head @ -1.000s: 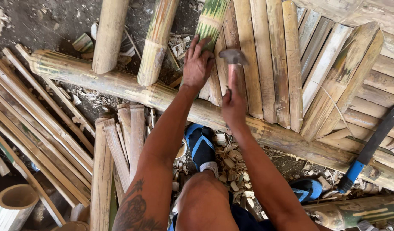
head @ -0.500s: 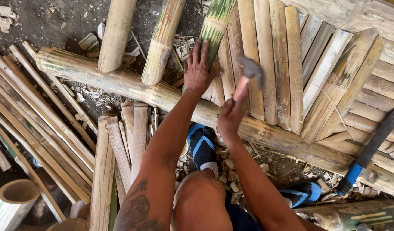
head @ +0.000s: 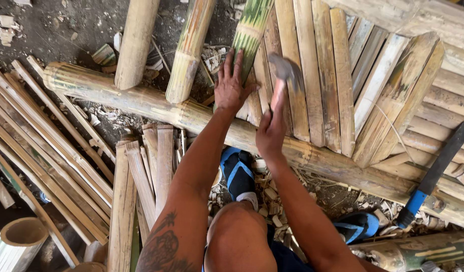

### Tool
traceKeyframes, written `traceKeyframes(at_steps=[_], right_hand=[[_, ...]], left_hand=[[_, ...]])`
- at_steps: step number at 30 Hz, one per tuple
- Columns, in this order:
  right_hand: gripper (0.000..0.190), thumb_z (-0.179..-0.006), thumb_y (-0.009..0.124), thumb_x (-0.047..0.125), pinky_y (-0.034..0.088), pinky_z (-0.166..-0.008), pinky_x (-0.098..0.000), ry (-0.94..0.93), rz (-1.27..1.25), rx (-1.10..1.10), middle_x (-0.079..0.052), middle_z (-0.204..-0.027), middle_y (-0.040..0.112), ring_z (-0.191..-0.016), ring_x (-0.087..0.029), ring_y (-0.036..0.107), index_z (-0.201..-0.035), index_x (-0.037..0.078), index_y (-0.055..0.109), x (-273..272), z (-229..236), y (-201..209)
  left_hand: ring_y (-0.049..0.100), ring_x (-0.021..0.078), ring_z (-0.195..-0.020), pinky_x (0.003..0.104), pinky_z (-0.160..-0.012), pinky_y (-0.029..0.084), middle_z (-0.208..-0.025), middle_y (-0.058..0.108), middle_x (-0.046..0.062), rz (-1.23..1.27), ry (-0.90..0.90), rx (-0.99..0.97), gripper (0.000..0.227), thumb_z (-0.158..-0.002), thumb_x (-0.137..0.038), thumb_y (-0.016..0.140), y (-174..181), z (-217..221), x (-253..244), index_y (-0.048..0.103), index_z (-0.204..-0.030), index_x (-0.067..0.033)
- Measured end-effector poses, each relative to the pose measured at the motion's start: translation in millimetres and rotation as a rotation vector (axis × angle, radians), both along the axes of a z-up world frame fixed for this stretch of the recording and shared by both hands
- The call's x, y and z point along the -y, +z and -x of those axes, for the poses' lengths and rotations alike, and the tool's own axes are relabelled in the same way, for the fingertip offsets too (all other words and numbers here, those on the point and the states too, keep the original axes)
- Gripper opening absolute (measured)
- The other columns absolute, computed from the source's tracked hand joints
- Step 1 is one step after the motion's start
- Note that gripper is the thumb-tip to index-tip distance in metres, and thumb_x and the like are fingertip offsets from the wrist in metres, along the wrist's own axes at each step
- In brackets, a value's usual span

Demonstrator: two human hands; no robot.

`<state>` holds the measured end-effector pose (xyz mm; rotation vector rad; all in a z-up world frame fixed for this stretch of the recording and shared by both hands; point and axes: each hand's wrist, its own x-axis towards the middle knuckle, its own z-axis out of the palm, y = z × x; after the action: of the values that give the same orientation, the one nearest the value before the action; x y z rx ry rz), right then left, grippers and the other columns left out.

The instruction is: The person assembles a bamboo structure by placing split bamboo pieces into a frame and securing them with a hammer. They repeatedly pick up bamboo pieces, position them, and tap them into place.

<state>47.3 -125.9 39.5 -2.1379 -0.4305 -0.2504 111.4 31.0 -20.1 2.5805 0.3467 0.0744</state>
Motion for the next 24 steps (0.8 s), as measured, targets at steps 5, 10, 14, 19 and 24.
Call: traceKeyframes(at_steps=[5, 10, 14, 19, 24], right_hand=[[0.071, -0.108, 0.044, 0.008, 0.059, -0.08, -0.0407, -0.008, 0.27, -0.831, -0.031, -0.115, 0.072, -0.087, -0.034, 0.072, -0.171, 0.022, 0.015, 6.4, 1.1, 11.0], [0.082, -0.101, 0.053, 0.005, 0.056, -0.084, -0.0469, 0.009, 0.289, -0.151, -0.021, -0.118, 0.064, -0.097, -0.038, 0.069, -0.17, 0.025, 0.015, 15.6, 3.6, -13.8], [0.079, -0.1, 0.059, 0.008, 0.059, -0.071, -0.0447, -0.02, 0.289, 0.002, -0.02, -0.126, 0.067, -0.089, -0.034, 0.07, -0.167, 0.027, 0.022, 39.9, -17.7, -31.8], [0.071, -0.098, 0.064, 0.014, 0.054, -0.071, -0.0512, -0.076, 0.472, -0.091, -0.019, -0.109, 0.065, -0.09, -0.039, 0.066, -0.161, 0.022, 0.033, 114.0, -49.9, -35.0], [0.045, -0.096, 0.068, 0.014, 0.054, -0.082, -0.0508, -0.075, 0.209, -0.121, -0.018, -0.108, 0.066, -0.097, -0.04, 0.066, -0.14, 0.013, 0.058, 194.3, -32.3, -34.0]], left_hand=[[0.031, 0.0407, -0.15, 0.059, -0.109, 0.047, -0.171, 0.012, 0.003, -0.061, -0.002, -0.041, 0.123, -0.076, -0.058, 0.084, 5.2, 1.9, -0.1, 0.001, -0.163, -0.0321], [0.03, 0.0412, -0.15, 0.059, -0.109, 0.046, -0.171, 0.009, 0.003, -0.031, 0.004, -0.077, 0.125, -0.074, -0.063, 0.083, 0.7, 1.4, 0.5, 0.0, -0.162, -0.032], [0.026, 0.0406, -0.151, 0.063, -0.112, 0.038, -0.171, 0.006, 0.004, -0.057, -0.001, -0.139, 0.126, -0.073, -0.064, 0.082, 0.3, 4.2, 1.4, -0.002, -0.161, -0.0286], [0.027, 0.0421, -0.149, 0.063, -0.112, 0.033, -0.165, 0.018, 0.013, -0.187, -0.068, 0.099, 0.091, -0.096, -0.04, 0.075, 16.6, -9.3, 25.1, 0.017, -0.161, -0.0152], [0.041, 0.0362, -0.143, 0.054, -0.112, 0.039, -0.159, 0.04, 0.012, -0.112, -0.605, 0.051, 0.058, -0.096, -0.019, 0.066, 67.1, -28.3, 97.7, 0.048, -0.15, -0.0128]])
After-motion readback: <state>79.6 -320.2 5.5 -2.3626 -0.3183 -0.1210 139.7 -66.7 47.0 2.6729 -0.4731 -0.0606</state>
